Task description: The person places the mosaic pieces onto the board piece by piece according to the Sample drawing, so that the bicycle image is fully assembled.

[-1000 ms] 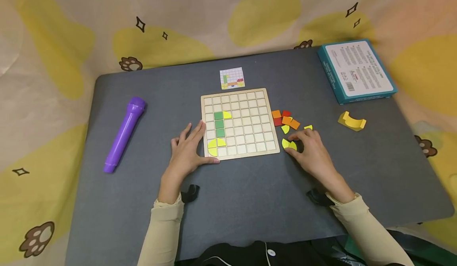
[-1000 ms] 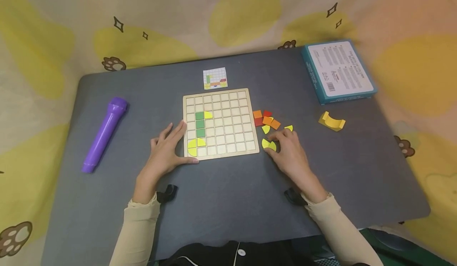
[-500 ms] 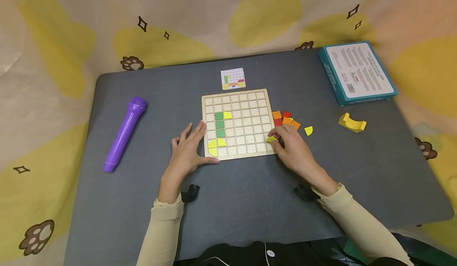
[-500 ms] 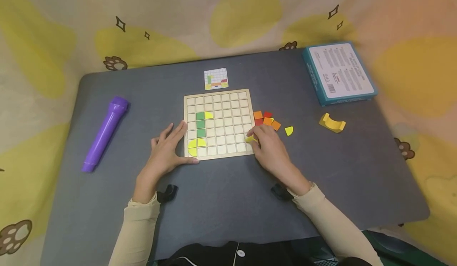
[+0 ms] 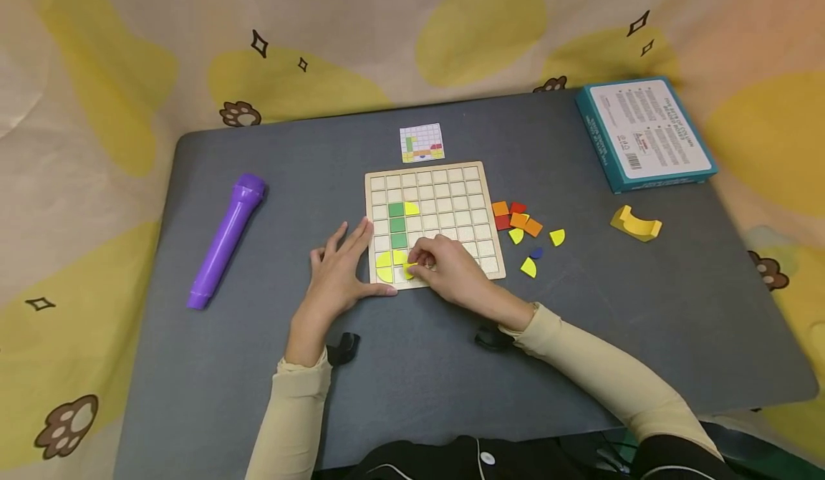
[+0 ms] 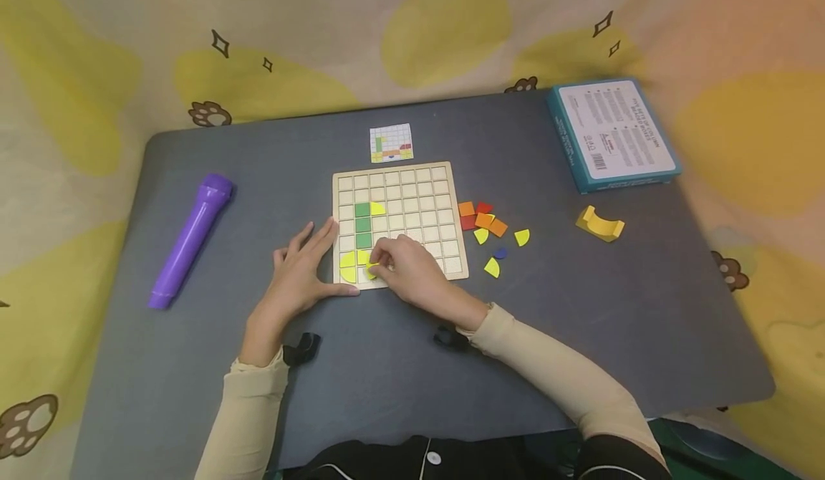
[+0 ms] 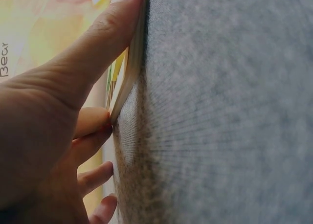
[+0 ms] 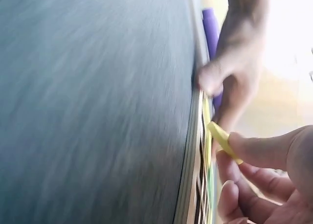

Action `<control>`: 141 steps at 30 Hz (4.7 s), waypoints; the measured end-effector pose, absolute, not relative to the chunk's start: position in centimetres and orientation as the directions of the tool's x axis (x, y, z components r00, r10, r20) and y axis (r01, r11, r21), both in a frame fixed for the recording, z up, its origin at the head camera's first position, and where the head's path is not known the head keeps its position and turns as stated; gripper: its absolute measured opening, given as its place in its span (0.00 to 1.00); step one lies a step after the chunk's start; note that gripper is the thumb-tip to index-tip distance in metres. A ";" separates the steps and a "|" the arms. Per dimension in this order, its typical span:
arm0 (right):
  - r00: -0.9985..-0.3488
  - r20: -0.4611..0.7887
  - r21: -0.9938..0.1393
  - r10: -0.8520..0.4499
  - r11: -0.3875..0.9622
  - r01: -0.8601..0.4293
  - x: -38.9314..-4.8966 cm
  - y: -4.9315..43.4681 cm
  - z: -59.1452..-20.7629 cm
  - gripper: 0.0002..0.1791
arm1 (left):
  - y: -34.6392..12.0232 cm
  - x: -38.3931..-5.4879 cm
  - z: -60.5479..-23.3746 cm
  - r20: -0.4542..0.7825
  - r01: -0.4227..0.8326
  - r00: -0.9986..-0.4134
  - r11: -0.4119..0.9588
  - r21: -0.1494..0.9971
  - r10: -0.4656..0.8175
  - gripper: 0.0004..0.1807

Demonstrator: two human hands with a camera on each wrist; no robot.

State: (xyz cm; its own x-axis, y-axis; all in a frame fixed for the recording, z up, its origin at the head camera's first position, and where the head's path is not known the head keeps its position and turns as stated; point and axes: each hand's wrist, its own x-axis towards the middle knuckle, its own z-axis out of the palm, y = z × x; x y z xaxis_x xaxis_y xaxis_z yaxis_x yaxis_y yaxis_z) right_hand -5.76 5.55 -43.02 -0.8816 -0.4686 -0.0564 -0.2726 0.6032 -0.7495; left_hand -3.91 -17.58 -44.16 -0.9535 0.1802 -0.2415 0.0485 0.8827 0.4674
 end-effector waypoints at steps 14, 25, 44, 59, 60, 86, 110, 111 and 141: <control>-0.878 -0.023 -0.616 -0.478 0.698 -0.364 -6.1 3.4 -43.9 0.10 | -17.6 -3.9 -44.0 -0.239 0.052 -0.954 0.887 0.458 0.179 0.72; -0.911 -0.034 -0.630 -0.412 0.716 -0.300 -5.0 7.3 -43.9 0.13 | -17.6 -3.9 -43.9 -0.236 0.051 -0.955 0.885 0.462 0.178 0.72; -0.979 -0.188 -0.546 -0.083 0.837 0.034 -4.3 20.1 -41.9 0.33 | -17.7 -3.9 -43.8 -0.251 0.040 -0.953 0.887 0.461 0.173 0.72; -0.988 -0.124 -0.564 -0.087 0.826 -0.002 -8.5 20.9 -43.2 0.17 | -17.5 -4.0 -44.1 -0.253 0.046 -0.950 0.885 0.463 0.181 0.72; -0.988 -0.124 -0.561 -0.092 0.828 -0.006 -8.7 20.6 -43.0 0.17 | -17.5 -4.0 -44.1 -0.252 0.046 -0.951 0.885 0.463 0.181 0.72; -0.867 -0.065 -0.593 -0.494 0.718 -0.365 -8.2 6.6 -43.2 0.11 | -17.6 -4.0 -44.1 -0.248 0.051 -0.952 0.888 0.457 0.182 0.72; -0.941 -0.100 -0.641 -0.323 0.745 -0.187 -10.8 12.1 -42.6 0.15 | -17.5 -4.0 -44.0 -0.252 0.042 -0.951 0.886 0.461 0.176 0.73; -0.947 -0.099 -0.640 -0.306 0.748 -0.174 -11.0 12.6 -42.6 0.15 | -17.5 -4.0 -44.0 -0.252 0.043 -0.951 0.886 0.461 0.177 0.73; -0.954 -0.077 -0.624 -0.289 0.760 -0.180 -12.0 15.6 -43.4 0.14 | -17.6 -4.1 -44.2 -0.250 0.045 -0.952 0.886 0.462 0.179 0.73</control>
